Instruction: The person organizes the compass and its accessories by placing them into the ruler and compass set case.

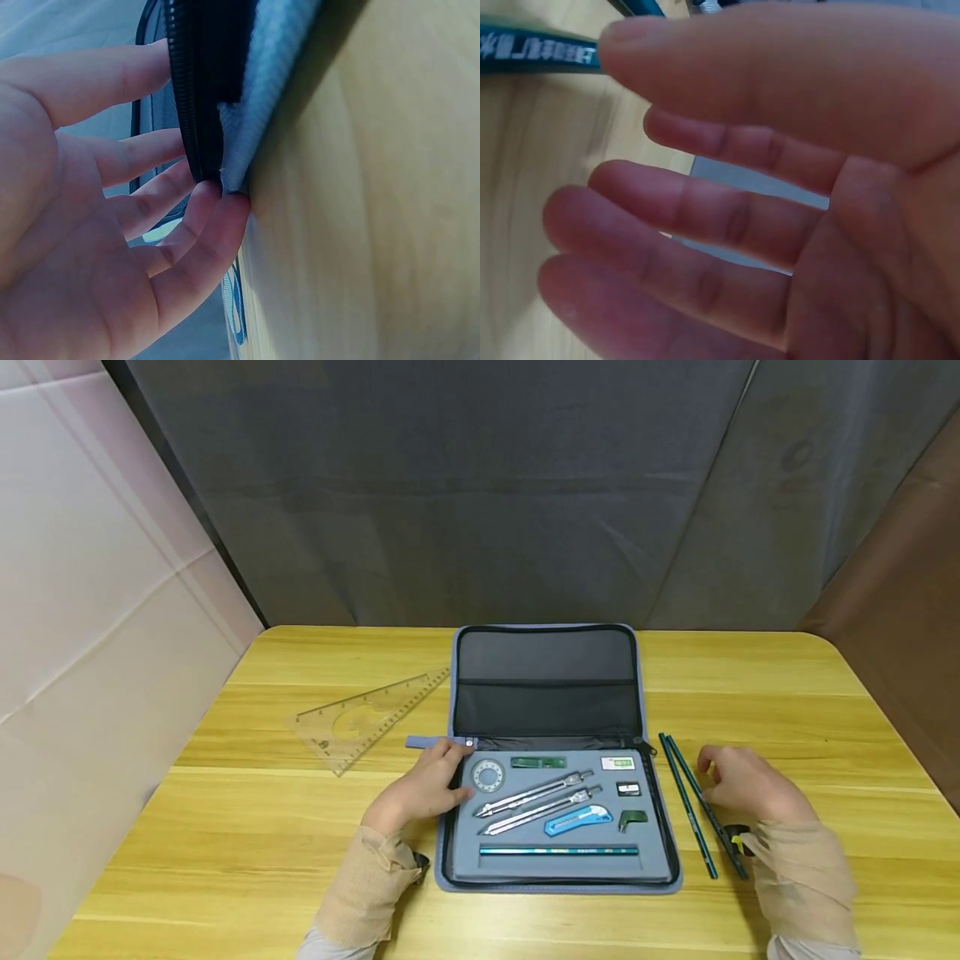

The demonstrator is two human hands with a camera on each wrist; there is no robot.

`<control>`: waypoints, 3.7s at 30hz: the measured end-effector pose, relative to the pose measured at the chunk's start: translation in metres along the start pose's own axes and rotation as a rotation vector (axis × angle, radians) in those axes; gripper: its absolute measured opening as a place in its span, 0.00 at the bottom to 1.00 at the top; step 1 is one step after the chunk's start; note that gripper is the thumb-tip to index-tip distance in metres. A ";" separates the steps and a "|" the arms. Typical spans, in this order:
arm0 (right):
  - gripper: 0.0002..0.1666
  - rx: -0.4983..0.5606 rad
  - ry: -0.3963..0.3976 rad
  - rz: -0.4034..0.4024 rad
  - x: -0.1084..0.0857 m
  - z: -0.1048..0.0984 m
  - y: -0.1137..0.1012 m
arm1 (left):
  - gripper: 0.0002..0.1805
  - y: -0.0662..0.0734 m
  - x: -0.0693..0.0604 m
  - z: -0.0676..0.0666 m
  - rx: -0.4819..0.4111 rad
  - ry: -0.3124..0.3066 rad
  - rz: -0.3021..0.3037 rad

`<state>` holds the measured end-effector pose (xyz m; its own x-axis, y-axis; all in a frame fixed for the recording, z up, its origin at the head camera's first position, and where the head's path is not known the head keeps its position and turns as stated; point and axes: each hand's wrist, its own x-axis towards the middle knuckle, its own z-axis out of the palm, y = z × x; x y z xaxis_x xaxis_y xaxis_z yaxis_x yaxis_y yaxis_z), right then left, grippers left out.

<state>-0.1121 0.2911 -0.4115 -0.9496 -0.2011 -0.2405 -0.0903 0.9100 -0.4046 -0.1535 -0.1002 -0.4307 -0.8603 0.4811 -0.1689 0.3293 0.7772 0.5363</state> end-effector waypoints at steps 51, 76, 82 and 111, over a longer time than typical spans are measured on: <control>0.16 0.013 -0.003 -0.033 0.000 0.005 -0.007 | 0.31 0.000 0.001 0.000 -0.005 -0.002 -0.006; 0.20 -0.104 0.116 -0.273 -0.005 0.003 -0.054 | 0.30 0.000 0.000 0.000 -0.005 -0.006 -0.007; 0.23 -0.112 0.128 -0.349 -0.005 0.007 -0.065 | 0.31 0.000 0.000 0.000 -0.002 -0.006 -0.009; 0.27 -0.133 0.107 -0.531 -0.006 0.024 -0.093 | 0.31 0.000 0.000 0.000 -0.001 -0.002 0.000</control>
<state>-0.0910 0.1993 -0.3938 -0.7879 -0.6130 0.0593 -0.5951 0.7330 -0.3294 -0.1541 -0.1002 -0.4304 -0.8598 0.4814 -0.1703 0.3287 0.7769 0.5370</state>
